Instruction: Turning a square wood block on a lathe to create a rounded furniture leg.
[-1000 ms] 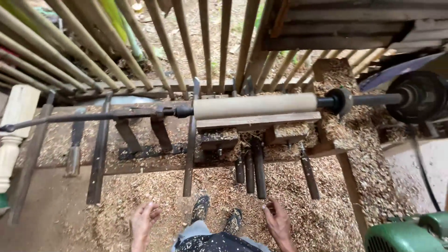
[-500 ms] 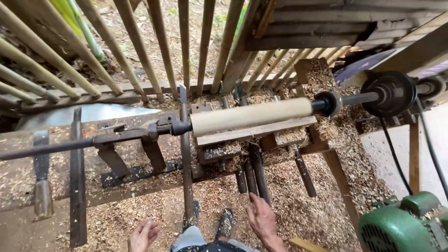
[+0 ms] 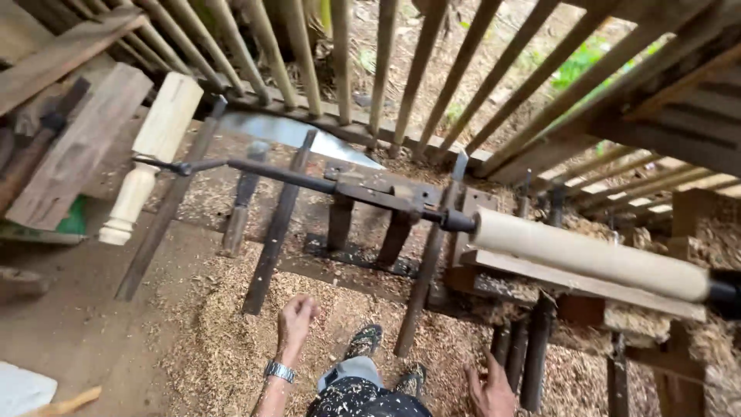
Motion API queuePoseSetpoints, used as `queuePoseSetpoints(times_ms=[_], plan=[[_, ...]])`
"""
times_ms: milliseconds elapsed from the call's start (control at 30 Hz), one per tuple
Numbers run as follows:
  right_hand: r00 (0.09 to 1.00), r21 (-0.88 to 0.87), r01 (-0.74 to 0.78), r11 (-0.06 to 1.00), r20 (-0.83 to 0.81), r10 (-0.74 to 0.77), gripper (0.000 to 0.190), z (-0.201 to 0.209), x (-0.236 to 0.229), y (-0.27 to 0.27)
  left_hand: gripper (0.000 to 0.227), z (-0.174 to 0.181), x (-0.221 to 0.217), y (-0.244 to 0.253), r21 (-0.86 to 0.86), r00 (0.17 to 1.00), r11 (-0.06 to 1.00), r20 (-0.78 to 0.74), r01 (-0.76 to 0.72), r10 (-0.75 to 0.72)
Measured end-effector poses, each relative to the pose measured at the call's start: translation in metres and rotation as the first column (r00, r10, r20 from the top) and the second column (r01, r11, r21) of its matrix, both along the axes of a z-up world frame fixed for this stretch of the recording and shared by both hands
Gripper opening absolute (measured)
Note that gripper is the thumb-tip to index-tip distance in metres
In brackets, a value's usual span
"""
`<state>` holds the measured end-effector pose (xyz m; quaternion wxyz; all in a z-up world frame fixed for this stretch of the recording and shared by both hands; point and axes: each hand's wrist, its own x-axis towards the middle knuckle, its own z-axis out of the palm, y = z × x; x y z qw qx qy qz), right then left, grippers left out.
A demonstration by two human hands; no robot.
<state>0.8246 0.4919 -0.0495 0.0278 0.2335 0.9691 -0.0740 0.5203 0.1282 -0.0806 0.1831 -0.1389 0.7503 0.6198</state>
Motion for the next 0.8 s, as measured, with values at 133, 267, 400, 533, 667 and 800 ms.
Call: queuePoseSetpoints(times_ms=[133, 267, 400, 533, 667, 800], plan=[[0.964, -0.257, 0.262, 0.930, 0.019, -0.266, 0.068, 0.020, -0.021, -0.010, 0.024, 0.045, -0.035, -0.020, -0.387, 1.000, 0.922, -0.023, -0.021, 0.013], [0.998, -0.275, -0.030, 0.961, 0.049, 0.045, 0.059, -0.023, -0.018, 0.003, 0.026, 0.056, -0.068, -0.041, -0.470, 0.967, 0.870, -0.253, -0.152, 0.032], [0.937, -0.586, 0.271, 0.764, 0.344, -0.068, 0.071, -0.022, -0.030, -0.011, 0.026, 0.067, -0.085, -0.058, -0.482, 0.963, 0.851, -0.251, -0.209, 0.095], [0.922, -0.551, 0.342, 0.761, 0.355, -0.157, 0.071, -0.065, -0.012, -0.027, 0.019, 0.068, -0.148, -0.136, -0.555, 0.893, 0.747, -0.435, -0.365, 0.113], [0.918, -0.516, 0.327, 0.792, 0.373, -0.136, 0.062, 0.005, -0.001, -0.053, 0.035, 0.022, -0.220, -0.216, -0.532, 0.738, 0.769, -0.664, -0.354, -0.119], [0.985, -0.538, 0.128, 0.833, 0.168, -0.043, 0.044, 0.057, 0.001, -0.073, 0.036, -0.027, -0.344, -0.186, -0.480, 0.705, 0.877, -0.617, 0.016, -0.351]])
